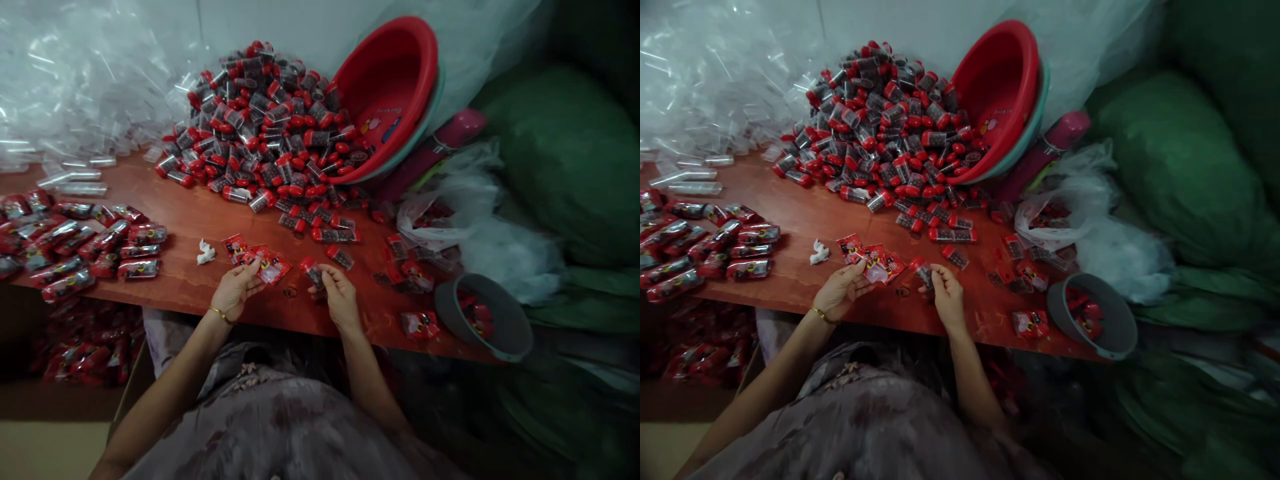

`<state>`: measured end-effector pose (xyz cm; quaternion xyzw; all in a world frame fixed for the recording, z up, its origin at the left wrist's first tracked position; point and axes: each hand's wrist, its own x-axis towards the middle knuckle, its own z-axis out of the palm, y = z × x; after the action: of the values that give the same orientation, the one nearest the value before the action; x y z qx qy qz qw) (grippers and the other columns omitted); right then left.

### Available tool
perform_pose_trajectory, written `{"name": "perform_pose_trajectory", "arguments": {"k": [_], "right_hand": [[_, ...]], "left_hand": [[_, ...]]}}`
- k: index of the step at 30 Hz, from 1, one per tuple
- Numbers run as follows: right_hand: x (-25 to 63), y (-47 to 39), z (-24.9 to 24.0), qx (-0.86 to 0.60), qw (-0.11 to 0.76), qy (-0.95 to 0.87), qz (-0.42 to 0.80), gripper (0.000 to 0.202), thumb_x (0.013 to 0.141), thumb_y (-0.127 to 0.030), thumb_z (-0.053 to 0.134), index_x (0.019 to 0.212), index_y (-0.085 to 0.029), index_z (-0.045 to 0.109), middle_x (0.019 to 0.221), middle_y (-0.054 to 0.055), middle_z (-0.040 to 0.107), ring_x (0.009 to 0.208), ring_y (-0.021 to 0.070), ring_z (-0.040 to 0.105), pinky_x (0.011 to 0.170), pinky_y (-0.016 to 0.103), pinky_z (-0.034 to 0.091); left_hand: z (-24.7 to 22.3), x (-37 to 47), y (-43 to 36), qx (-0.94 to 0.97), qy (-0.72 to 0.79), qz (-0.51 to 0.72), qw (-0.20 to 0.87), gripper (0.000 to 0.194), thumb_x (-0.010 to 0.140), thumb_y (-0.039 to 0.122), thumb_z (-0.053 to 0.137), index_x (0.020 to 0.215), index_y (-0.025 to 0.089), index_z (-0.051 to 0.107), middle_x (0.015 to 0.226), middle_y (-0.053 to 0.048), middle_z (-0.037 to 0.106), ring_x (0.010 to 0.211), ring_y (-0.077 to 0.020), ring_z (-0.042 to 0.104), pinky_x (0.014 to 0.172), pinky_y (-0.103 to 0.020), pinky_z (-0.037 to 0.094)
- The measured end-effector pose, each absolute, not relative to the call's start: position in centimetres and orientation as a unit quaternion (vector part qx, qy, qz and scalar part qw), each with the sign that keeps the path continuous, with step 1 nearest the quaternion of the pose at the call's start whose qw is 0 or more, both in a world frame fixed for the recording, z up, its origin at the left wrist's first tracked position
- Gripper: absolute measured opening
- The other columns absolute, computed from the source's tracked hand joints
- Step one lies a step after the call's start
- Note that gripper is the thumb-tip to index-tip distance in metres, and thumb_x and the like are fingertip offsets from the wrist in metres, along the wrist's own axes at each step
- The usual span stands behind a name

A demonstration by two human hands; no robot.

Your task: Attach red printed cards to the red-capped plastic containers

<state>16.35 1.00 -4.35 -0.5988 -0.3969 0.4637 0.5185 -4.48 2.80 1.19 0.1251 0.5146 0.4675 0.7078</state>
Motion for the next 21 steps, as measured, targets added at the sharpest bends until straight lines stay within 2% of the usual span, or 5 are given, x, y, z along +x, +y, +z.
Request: {"name": "perform_pose_trajectory", "arguments": {"k": [3, 9, 15, 18, 21], "right_hand": [[16.3, 0.5, -4.0, -0.542, 0.525, -0.298, 0.585, 0.039, 0.070, -0.045, 0.068, 0.099, -0.020, 0.060, 0.072, -0.002, 0.064, 0.049, 0.0100, 0.059, 0.037, 0.021, 0.050], [16.8, 0.2, -3.6, -0.485, 0.500, -0.269, 0.665, 0.036, 0.062, -0.031, 0.078, 0.092, -0.020, 0.062, 0.072, -0.003, 0.066, 0.056, 0.0096, 0.063, 0.045, 0.018, 0.055], [16.4, -0.8, -2.7, -0.459, 0.434, -0.335, 0.699, 0.028, 0.072, -0.035, 0.068, 0.089, -0.021, 0.052, 0.084, 0.001, 0.070, 0.054, 0.0104, 0.064, 0.045, 0.021, 0.054], [15.6, -1.6, -2.5, -0.451, 0.445, -0.408, 0.658, 0.032, 0.080, -0.040, 0.060, 0.105, -0.022, 0.052, 0.080, 0.001, 0.069, 0.047, 0.0082, 0.057, 0.046, 0.023, 0.054], [15.1, -2.2, -2.2, -0.455, 0.469, -0.524, 0.546, 0.034, 0.086, -0.036, 0.054, 0.118, -0.026, 0.053, 0.080, 0.000, 0.068, 0.057, 0.0106, 0.062, 0.060, 0.028, 0.056]], "left_hand": [[1.0, -4.4, 2.8, 0.123, 0.510, 0.463, 0.715, 0.048, 0.038, 0.041, 0.087, 0.064, 0.016, 0.056, 0.060, 0.003, 0.062, 0.057, -0.0112, 0.059, 0.065, -0.027, 0.047], [0.7, -4.4, 2.7, 0.118, 0.513, 0.453, 0.719, 0.045, 0.041, 0.040, 0.087, 0.066, 0.015, 0.058, 0.067, 0.000, 0.067, 0.060, -0.0123, 0.062, 0.064, -0.026, 0.047], [0.6, -4.3, 2.7, 0.111, 0.494, 0.439, 0.742, 0.037, 0.053, 0.038, 0.083, 0.075, 0.016, 0.063, 0.072, -0.002, 0.070, 0.066, -0.0147, 0.064, 0.067, -0.027, 0.049], [0.8, -4.2, 2.6, 0.101, 0.486, 0.425, 0.757, 0.034, 0.058, 0.039, 0.080, 0.079, 0.017, 0.064, 0.077, -0.004, 0.071, 0.071, -0.0161, 0.065, 0.069, -0.028, 0.049], [1.1, -4.1, 2.6, 0.094, 0.485, 0.416, 0.763, 0.032, 0.059, 0.039, 0.080, 0.078, 0.017, 0.065, 0.077, -0.005, 0.072, 0.072, -0.0167, 0.066, 0.070, -0.028, 0.049]]}}
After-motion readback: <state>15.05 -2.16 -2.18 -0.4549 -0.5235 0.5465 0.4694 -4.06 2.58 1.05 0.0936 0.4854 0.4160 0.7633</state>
